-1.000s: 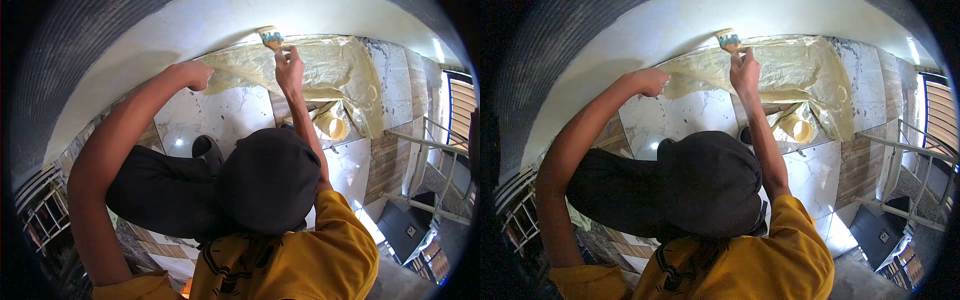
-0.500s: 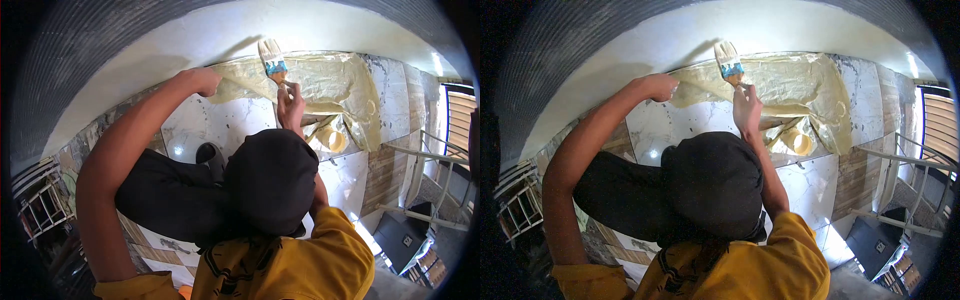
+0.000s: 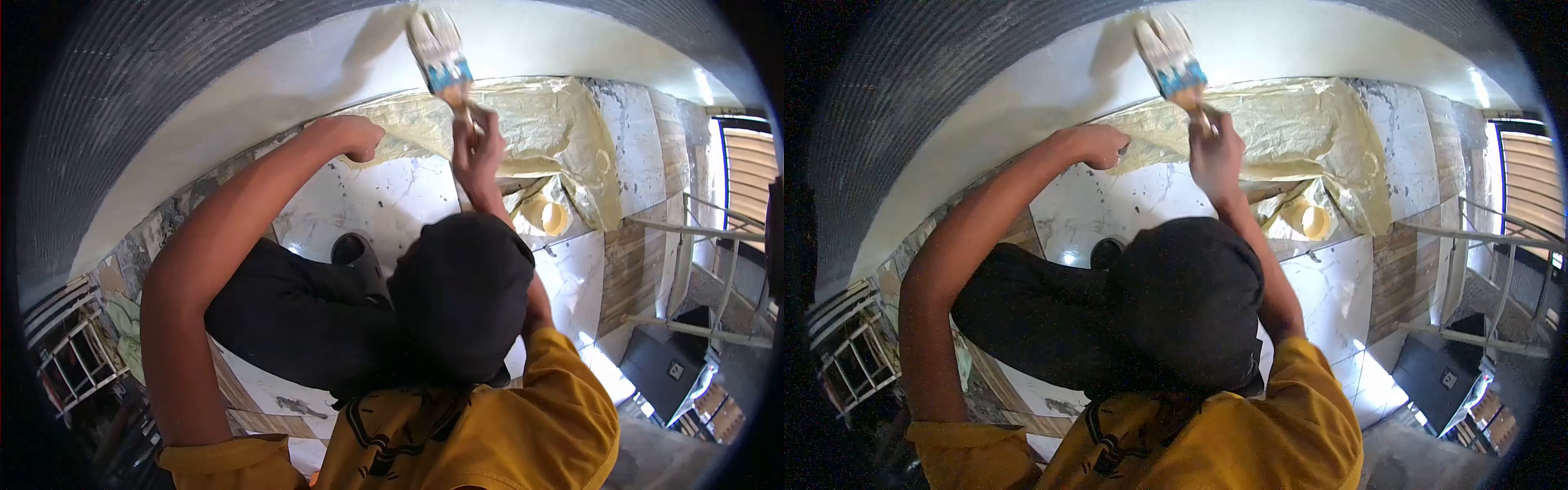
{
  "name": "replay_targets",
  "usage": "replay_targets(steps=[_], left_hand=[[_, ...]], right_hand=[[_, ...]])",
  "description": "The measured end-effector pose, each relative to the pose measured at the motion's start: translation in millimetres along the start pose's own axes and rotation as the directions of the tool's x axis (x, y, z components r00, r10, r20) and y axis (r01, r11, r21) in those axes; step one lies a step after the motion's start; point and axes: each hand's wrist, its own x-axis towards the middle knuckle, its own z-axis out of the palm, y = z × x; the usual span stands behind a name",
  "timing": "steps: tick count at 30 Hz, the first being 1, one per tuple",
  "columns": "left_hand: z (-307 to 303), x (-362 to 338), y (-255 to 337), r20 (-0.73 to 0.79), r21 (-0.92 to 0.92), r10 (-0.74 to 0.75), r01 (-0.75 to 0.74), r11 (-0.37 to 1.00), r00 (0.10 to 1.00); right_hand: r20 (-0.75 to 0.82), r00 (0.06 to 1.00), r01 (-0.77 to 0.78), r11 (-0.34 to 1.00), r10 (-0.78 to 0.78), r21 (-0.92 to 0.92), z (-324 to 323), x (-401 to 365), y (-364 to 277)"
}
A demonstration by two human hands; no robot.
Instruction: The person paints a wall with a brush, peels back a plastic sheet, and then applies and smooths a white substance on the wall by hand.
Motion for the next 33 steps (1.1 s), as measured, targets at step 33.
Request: replay_targets(steps=[33], left_hand=[[141.7, 196.1, 224.2, -0.437, -0.021, 0.155, -0.182, 0.983, 0.886]], right_hand=[[-0.283, 0.427, -0.904, 0.415, 0.859, -0.105, -283.6, -212.6, 31.8]])
